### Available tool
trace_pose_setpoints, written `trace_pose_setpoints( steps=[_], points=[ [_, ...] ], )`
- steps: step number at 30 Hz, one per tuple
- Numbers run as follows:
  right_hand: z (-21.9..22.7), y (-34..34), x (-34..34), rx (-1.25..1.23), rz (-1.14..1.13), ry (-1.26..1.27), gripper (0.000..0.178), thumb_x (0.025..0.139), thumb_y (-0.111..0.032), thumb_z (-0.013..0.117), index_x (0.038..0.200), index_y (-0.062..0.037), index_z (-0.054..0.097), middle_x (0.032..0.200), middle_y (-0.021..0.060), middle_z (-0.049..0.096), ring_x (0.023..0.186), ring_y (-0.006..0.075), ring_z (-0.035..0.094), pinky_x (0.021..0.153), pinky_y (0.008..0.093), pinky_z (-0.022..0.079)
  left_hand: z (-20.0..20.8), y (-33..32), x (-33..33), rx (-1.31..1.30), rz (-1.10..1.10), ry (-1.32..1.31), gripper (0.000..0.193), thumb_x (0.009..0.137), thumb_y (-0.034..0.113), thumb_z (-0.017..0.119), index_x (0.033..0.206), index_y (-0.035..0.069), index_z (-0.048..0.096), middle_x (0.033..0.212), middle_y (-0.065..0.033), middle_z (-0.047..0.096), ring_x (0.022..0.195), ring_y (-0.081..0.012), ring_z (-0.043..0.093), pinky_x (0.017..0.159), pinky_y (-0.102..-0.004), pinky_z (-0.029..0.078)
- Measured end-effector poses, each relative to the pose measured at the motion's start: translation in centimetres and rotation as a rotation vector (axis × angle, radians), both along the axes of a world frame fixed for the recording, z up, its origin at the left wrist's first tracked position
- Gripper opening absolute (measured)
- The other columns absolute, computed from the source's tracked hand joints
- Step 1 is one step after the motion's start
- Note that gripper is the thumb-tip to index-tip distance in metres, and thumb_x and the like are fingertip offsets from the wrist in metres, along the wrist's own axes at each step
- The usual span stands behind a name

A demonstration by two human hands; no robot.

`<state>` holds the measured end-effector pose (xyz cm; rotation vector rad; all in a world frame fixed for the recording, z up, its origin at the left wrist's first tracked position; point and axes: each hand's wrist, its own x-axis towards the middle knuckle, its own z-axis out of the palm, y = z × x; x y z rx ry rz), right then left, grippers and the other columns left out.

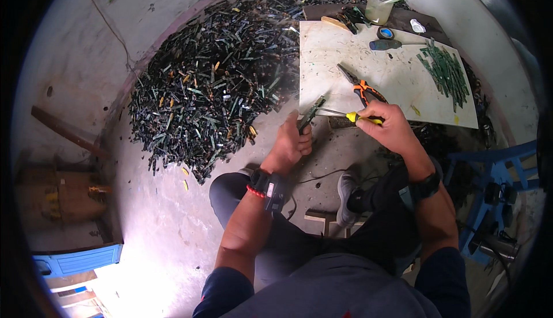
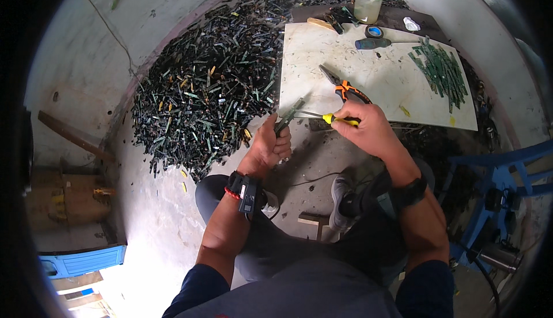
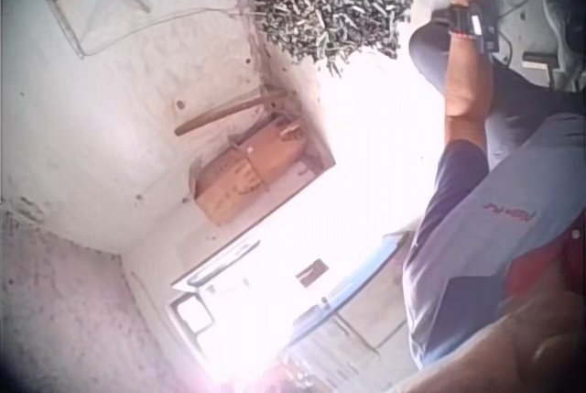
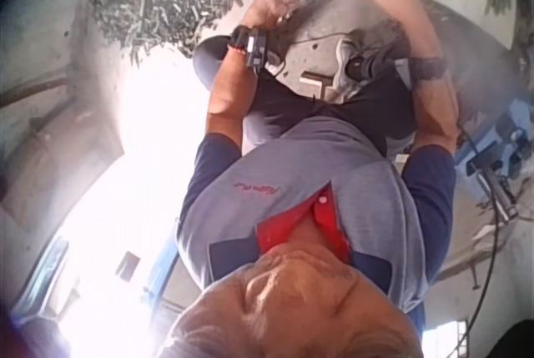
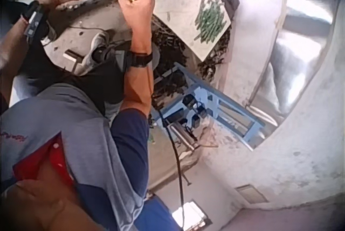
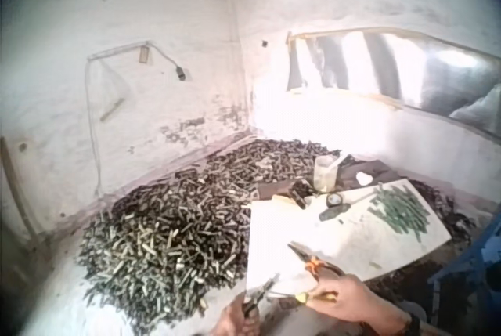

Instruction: The person sits on the floor and uses pliers to strip components from green circuit boards. They then use a screwdriver to pry off parts and a brush to clean the boards. The processed boards are placed on a nearby table.

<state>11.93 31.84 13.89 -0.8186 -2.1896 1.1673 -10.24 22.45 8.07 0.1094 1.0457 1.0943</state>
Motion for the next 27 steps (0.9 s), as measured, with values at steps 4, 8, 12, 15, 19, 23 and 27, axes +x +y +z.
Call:
trace_pose_setpoints(
  steps=[4,8,12,15,19,23,27],
  points=[
    [-0.7,1.3,0.3,-0.302,-0.021,0.051,0.01,0.08,-0.007,0.068,0.084,0.0008,0.063,0.067,-0.003,0.055,0.06,0.0034,0.046,0.053,0.0207,0.038,-0.1,0.1,0.2,-0.026,0.015,0.027,0.052,0.095,0.051,0.025,0.056,0.016,0.026,0.048,0.006,0.016,0.038,-0.0096,0.014,0.038,-0.0266,0.015],
    [-0.2,2.0,0.7,-0.657,-0.093,0.044,0.011,0.08,-0.006,0.068,0.086,0.0007,0.062,0.068,-0.0044,0.054,0.061,0.0047,0.048,0.054,0.0217,0.039,-0.2,0.2,-0.1,-0.022,0.0,0.002,0.052,0.094,0.052,0.028,0.056,0.017,0.026,0.048,0.0061,0.016,0.038,-0.0096,0.014,0.038,-0.0262,0.016],
    [-1.1,1.7,0.7,-0.152,0.004,0.035,0.013,0.079,-0.008,0.069,0.086,0.0003,0.062,0.068,-0.0002,0.059,0.056,0.01,0.053,0.054,0.0246,0.043,-0.5,0.7,-0.4,0.006,-0.06,-0.06,0.051,0.095,0.051,0.029,0.057,0.017,0.027,0.048,0.0064,0.016,0.038,-0.0094,0.015,0.038,-0.0258,0.017],
    [0.0,-0.2,-0.4,0.305,0.015,-0.005,0.014,0.076,-0.01,0.071,0.085,-0.0027,0.063,0.069,0.0087,0.064,0.057,0.0206,0.061,0.052,0.0297,0.045,-0.5,0.4,-0.6,0.007,-0.04,-0.056,0.05,0.094,0.05,0.03,0.057,0.017,0.027,0.049,0.0066,0.017,0.039,-0.0091,0.015,0.038,-0.0258,0.017],
    [0.7,-0.7,-0.7,0.432,0.038,-0.067,0.014,0.075,-0.008,0.07,0.086,-0.0025,0.063,0.07,0.0101,0.063,0.058,0.0212,0.061,0.054,0.0305,0.046,-0.5,0.3,-0.4,-0.002,-0.024,0.005,0.049,0.094,0.05,0.031,0.058,0.017,0.028,0.049,0.0064,0.018,0.039,-0.0089,0.016,0.038,-0.026,0.016],
    [-0.4,0.7,-0.1,-0.149,-0.036,0.044,0.012,0.08,-0.011,0.068,0.082,-0.0012,0.062,0.065,0.0013,0.056,0.053,0.01,0.05,0.05,0.0247,0.04,-0.4,0.5,-0.1,-0.008,-0.022,0.042,0.047,0.094,0.048,0.031,0.059,0.017,0.03,0.049,0.006,0.018,0.038,-0.0091,0.016,0.038,-0.0259,0.017],
    [0.1,2.0,0.7,-0.763,-0.093,0.111,0.011,0.083,-0.011,0.067,0.079,-0.0018,0.061,0.066,-0.0033,0.051,0.058,0.0042,0.045,0.051,0.02,0.036,-0.2,0.4,-0.4,-0.012,-0.035,0.073,0.046,0.094,0.047,0.031,0.06,0.016,0.031,0.049,0.0058,0.018,0.038,-0.0091,0.016,0.038,-0.0255,0.017]
  ],
)
